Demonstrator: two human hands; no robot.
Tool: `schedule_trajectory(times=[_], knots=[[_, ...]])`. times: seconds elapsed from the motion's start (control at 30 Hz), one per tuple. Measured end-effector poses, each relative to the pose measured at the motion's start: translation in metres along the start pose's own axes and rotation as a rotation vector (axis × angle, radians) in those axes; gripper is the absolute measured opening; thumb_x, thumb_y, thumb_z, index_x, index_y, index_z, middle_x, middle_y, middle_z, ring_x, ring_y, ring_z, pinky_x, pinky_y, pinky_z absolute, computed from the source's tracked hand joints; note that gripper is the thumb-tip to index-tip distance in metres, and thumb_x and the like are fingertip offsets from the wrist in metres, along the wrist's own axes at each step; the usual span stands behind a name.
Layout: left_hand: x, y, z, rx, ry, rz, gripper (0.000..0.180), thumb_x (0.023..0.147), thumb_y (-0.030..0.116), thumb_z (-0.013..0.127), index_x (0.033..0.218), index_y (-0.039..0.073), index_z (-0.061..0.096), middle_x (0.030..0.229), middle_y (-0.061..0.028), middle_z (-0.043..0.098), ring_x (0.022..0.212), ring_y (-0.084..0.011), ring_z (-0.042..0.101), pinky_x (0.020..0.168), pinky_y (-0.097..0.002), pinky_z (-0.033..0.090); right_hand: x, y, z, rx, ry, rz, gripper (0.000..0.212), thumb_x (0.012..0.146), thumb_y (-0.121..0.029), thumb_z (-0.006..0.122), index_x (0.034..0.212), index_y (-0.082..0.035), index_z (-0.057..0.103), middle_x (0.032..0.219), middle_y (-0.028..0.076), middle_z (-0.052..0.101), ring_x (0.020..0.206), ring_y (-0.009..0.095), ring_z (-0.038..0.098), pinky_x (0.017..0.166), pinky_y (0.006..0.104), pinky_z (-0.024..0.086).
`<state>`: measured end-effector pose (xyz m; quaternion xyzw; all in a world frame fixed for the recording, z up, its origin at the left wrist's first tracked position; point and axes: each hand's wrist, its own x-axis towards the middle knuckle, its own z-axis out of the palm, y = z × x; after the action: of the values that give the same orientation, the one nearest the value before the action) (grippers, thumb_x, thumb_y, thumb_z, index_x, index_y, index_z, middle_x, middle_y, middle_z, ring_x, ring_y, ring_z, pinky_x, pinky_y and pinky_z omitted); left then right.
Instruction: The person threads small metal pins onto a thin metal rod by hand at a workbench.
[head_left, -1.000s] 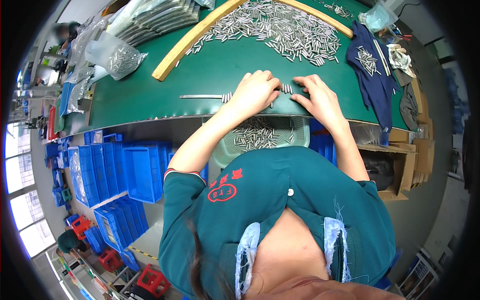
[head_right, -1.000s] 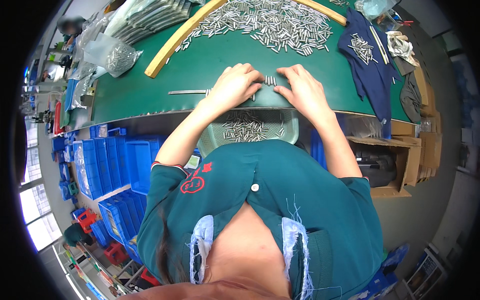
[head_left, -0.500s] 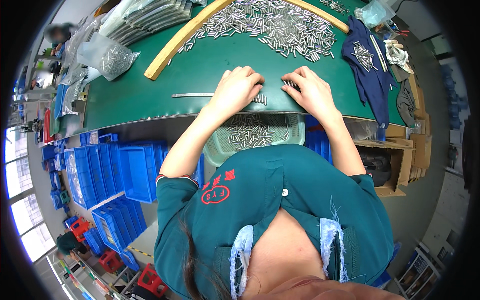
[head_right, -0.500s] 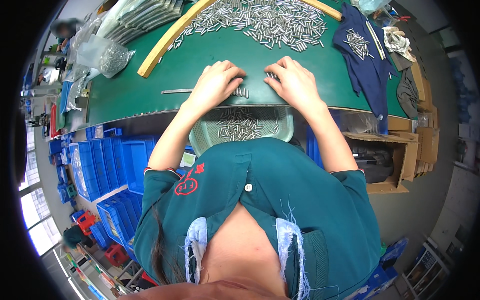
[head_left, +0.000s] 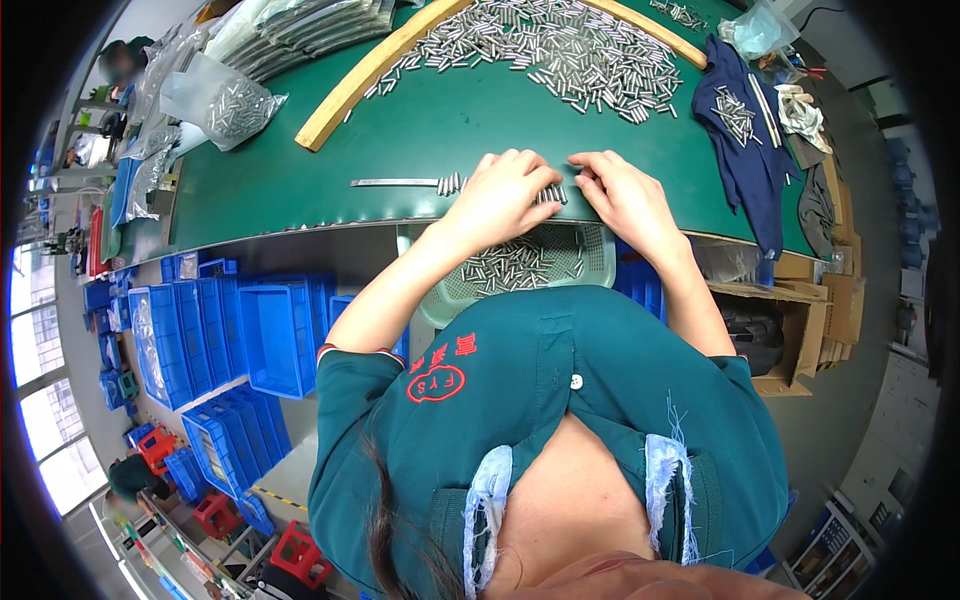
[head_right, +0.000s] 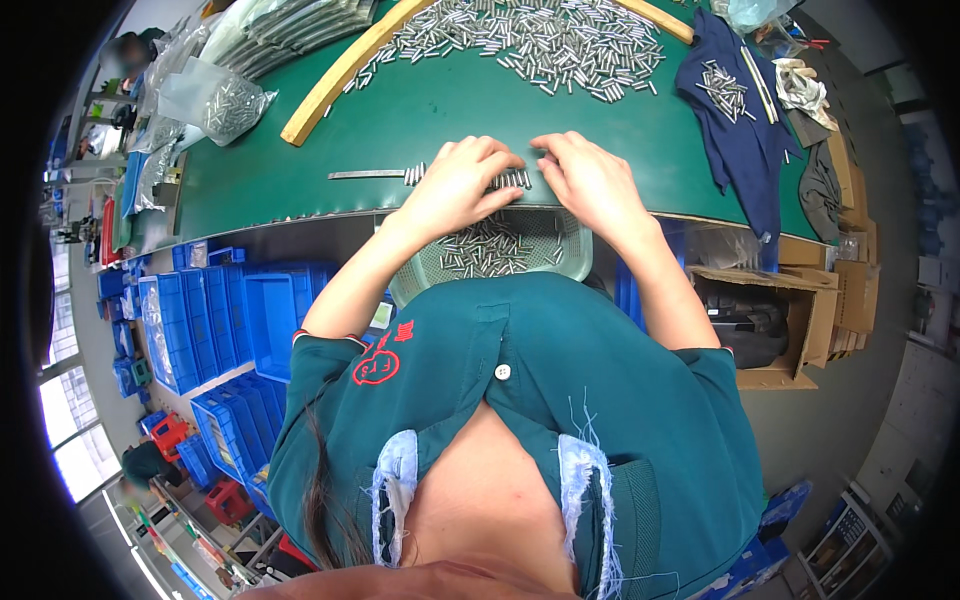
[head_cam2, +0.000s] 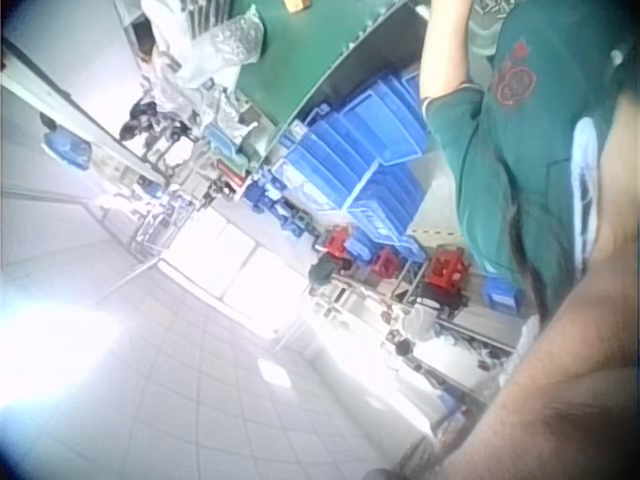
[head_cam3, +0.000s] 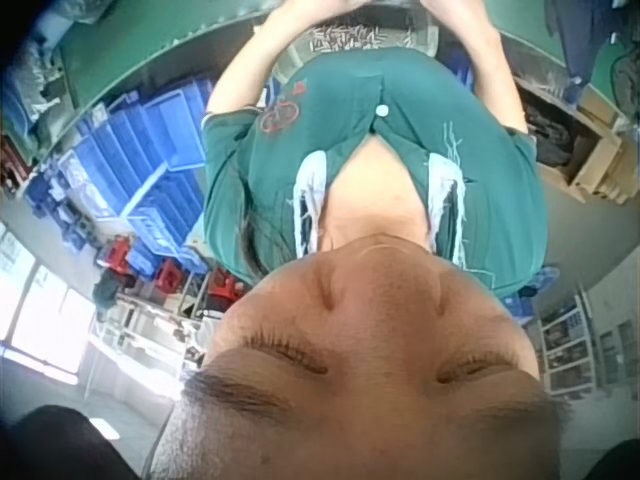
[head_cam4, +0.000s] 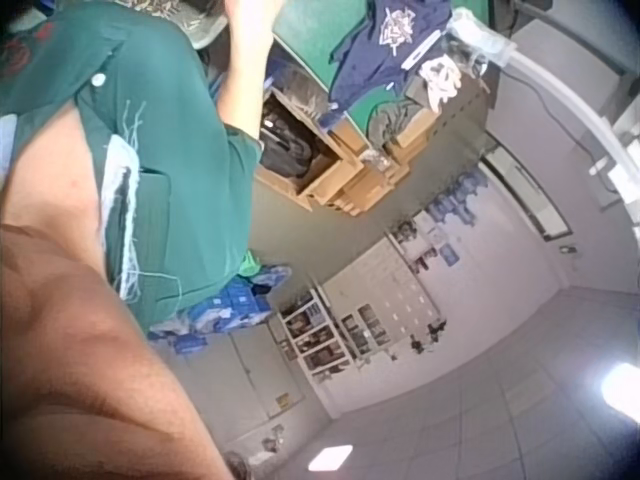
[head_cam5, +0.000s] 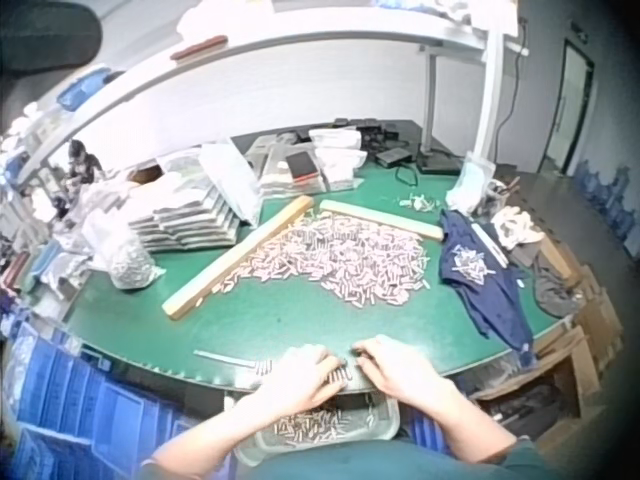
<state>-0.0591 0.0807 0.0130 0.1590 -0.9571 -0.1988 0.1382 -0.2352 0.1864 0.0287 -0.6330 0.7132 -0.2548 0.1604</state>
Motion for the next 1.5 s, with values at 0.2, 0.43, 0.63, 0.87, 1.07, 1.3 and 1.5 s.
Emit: schedule_trajectory(times=[0.2, 0.43, 0.63, 0.87, 1.07, 1.3, 1.5], knots=[[0.007, 0.007, 0.014, -0.002, 0.004, 0.1, 0.019, 0.081, 0.022, 0.067, 0.095, 0.011, 0.061, 0.097, -0.0033, 0.055, 0.093, -0.0227, 0.053, 0.083, -0.0378, 0.04, 0.001, 0.005, -0.002, 0.065, -0.004, 0.075, 0.024, 0.09, -0.02, 0.054, 0.112, -0.01, 0.059, 0.093, 0.008, 0.066, 0.085, 0.027, 0.065, 0.076, 0.0391, 0.051], [0.009, 0.002, 0.006, 0.009, -0.053, 0.177, 0.018, 0.082, 0.021, 0.065, 0.096, 0.012, 0.061, 0.1, -0.0019, 0.056, 0.095, -0.022, 0.053, 0.084, -0.0379, 0.04, 0.023, 0.029, -0.011, 0.038, 0.115, 0.096, 0.025, 0.089, -0.023, 0.056, 0.111, -0.011, 0.061, 0.091, 0.006, 0.065, 0.083, 0.026, 0.064, 0.074, 0.0383, 0.05], [0.039, -0.024, -0.005, 0.115, 0.027, 0.044, 0.029, 0.084, 0.024, 0.062, 0.11, 0.012, 0.06, 0.112, -0.0065, 0.057, 0.103, -0.0256, 0.054, 0.087, -0.0397, 0.04, 0.047, 0.043, -0.009, -0.037, 0.131, 0.066, 0.025, 0.088, -0.024, 0.059, 0.11, -0.014, 0.063, 0.093, 0.007, 0.064, 0.087, 0.026, 0.063, 0.074, 0.0382, 0.05], [0.099, -0.071, 0.013, 0.133, 0.184, -0.028, 0.027, 0.083, 0.014, 0.059, 0.109, 0.008, 0.062, 0.111, -0.0099, 0.06, 0.105, -0.0291, 0.057, 0.09, -0.0401, 0.046, 0.066, 0.043, 0.014, -0.222, 0.27, 0.049, 0.012, 0.082, -0.026, 0.065, 0.084, -0.014, 0.065, 0.087, 0.005, 0.063, 0.081, 0.025, 0.065, 0.071, 0.0393, 0.052], [0.1, -0.068, 0.015, 0.095, 0.168, -0.014, 0.021, 0.081, 0.01, 0.058, 0.102, 0.008, 0.065, 0.106, -0.0098, 0.061, 0.103, -0.0286, 0.056, 0.09, -0.0394, 0.046, 0.064, 0.04, 0.008, -0.263, 0.21, 0.155, 0.014, 0.08, -0.026, 0.067, 0.081, -0.012, 0.065, 0.086, 0.005, 0.064, 0.081, 0.025, 0.065, 0.071, 0.0393, 0.052], [0.069, -0.041, 0.009, 0.054, 0.035, 0.052, 0.021, 0.081, 0.01, 0.06, 0.101, 0.009, 0.064, 0.104, -0.0086, 0.059, 0.098, -0.0283, 0.055, 0.088, -0.039, 0.046, 0.055, 0.04, 0.001, -0.141, 0.126, 0.138, 0.017, 0.081, -0.027, 0.066, 0.085, -0.011, 0.066, 0.088, 0.007, 0.064, 0.083, 0.027, 0.065, 0.073, 0.0397, 0.051], [0.062, -0.037, 0.007, -0.025, 0.103, -0.065, 0.029, 0.081, 0.025, 0.067, 0.103, 0.006, 0.063, 0.105, -0.0112, 0.057, 0.103, -0.0287, 0.054, 0.089, -0.0402, 0.045, 0.053, 0.037, 0.002, -0.067, 0.13, 0.068, 0.02, 0.084, -0.027, 0.064, 0.097, -0.012, 0.065, 0.099, 0.008, 0.062, 0.09, 0.027, 0.063, 0.077, 0.0405, 0.05]])
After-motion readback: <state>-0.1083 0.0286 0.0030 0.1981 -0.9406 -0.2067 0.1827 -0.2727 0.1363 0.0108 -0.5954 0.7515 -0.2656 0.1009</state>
